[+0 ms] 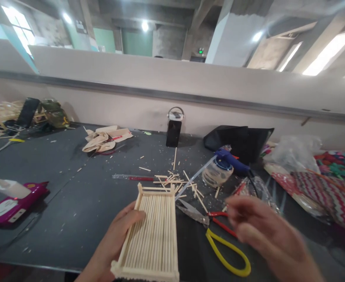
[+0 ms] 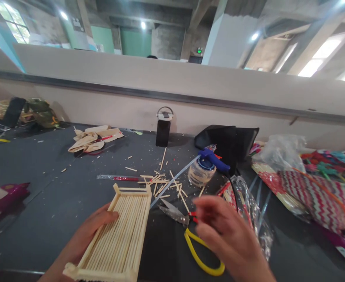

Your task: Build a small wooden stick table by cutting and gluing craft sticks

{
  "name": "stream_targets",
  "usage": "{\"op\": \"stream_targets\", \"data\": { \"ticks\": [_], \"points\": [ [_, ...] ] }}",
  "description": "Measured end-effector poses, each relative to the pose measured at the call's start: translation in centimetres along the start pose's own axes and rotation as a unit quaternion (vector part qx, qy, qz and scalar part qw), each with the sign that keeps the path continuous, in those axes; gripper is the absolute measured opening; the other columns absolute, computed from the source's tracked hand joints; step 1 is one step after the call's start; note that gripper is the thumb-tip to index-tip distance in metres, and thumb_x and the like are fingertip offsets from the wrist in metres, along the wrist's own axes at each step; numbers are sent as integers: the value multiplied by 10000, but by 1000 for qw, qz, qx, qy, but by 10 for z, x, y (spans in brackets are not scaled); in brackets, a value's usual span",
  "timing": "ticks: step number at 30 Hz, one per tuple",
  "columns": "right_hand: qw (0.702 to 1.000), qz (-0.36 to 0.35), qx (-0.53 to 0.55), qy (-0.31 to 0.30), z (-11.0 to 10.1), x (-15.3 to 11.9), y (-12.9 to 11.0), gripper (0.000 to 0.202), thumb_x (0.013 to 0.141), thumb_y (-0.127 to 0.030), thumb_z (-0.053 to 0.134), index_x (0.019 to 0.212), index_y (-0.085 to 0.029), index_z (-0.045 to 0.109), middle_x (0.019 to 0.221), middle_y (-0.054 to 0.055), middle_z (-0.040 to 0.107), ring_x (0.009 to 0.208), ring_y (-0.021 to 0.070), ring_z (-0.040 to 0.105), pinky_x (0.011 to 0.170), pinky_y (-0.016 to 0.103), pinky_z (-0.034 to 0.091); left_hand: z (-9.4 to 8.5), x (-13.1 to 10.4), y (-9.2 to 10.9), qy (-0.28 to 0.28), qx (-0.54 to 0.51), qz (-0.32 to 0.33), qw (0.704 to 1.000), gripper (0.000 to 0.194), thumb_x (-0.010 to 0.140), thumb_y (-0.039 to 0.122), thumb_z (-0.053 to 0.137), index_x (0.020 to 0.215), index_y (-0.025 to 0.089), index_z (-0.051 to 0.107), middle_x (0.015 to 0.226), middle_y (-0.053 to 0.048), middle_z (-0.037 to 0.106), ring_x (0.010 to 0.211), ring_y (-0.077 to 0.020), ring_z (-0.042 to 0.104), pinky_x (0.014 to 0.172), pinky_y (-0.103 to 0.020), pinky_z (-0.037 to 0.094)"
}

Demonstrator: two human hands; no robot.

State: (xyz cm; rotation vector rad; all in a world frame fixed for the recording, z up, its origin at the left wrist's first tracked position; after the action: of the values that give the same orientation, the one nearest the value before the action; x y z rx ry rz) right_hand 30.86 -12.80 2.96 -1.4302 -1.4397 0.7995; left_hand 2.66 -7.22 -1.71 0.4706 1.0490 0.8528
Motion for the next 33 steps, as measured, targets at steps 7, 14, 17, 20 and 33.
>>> {"op": "stream_targets", "data": {
  "ticks": [7, 14, 17, 20, 33],
  "points": [
    [957, -193, -202, -71, 72, 47, -35, 463, 793, -244, 679, 1232, -221, 536, 991, 55, 604, 810, 173, 588, 719, 315, 529, 17, -22, -1, -24, 24, -8, 999, 622, 690, 231, 658, 1300, 190, 544, 697, -36, 724, 540, -221, 669, 555, -332, 532],
    [898, -316, -302, -40, 74, 43, -42, 134, 890, -181, 569, 953, -213, 683, 893, 62, 610, 799, 178, 606, 667, 298, 515, 21, -25, -4, -39, 33, 28, 998, 577, 700, 231, 685, 1265, 204, 571, 803, -56, 739, 688, -227, 689, 588, -289, 512],
    [877, -355, -322, -32, 73, 41, -43, 163, 896, -144, 545, 916, -208, 693, 866, 65, 605, 794, 180, 595, 642, 285, 513, 21, -26, -4, -38, 41, 35, 998, 555, 710, 231, 690, 1253, 205, 582, 817, -59, 740, 701, -221, 690, 604, -281, 507],
    [852, -391, -349, -9, 74, 41, -41, 225, 880, -74, 518, 924, -213, 690, 850, 59, 615, 765, 178, 582, 606, 273, 508, 23, -28, -3, -35, 35, 24, 998, 566, 708, 226, 684, 1263, 205, 574, 819, -61, 741, 667, -226, 693, 594, -298, 515],
    [944, -290, -7, 158, 8, 25, -60, 40, 898, -244, 603, 873, -214, 608, 825, 18, 577, 747, 144, 563, 660, 285, 478, 5, -17, -4, -20, -8, -35, 999, 613, 656, 233, 711, 1248, 139, 581, 708, -66, 724, 543, -236, 676, 523, -322, 531]
  ]
}}
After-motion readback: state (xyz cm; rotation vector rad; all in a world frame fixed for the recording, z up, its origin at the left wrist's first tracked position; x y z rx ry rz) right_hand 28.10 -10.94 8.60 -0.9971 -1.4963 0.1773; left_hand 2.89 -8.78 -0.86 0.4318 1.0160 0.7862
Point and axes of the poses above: each hand's wrist, its own x-axis towards the middle knuckle, its own z-axis out of the palm, y = z × x, the point moved 3 cm from there along x, towards the middle knuckle
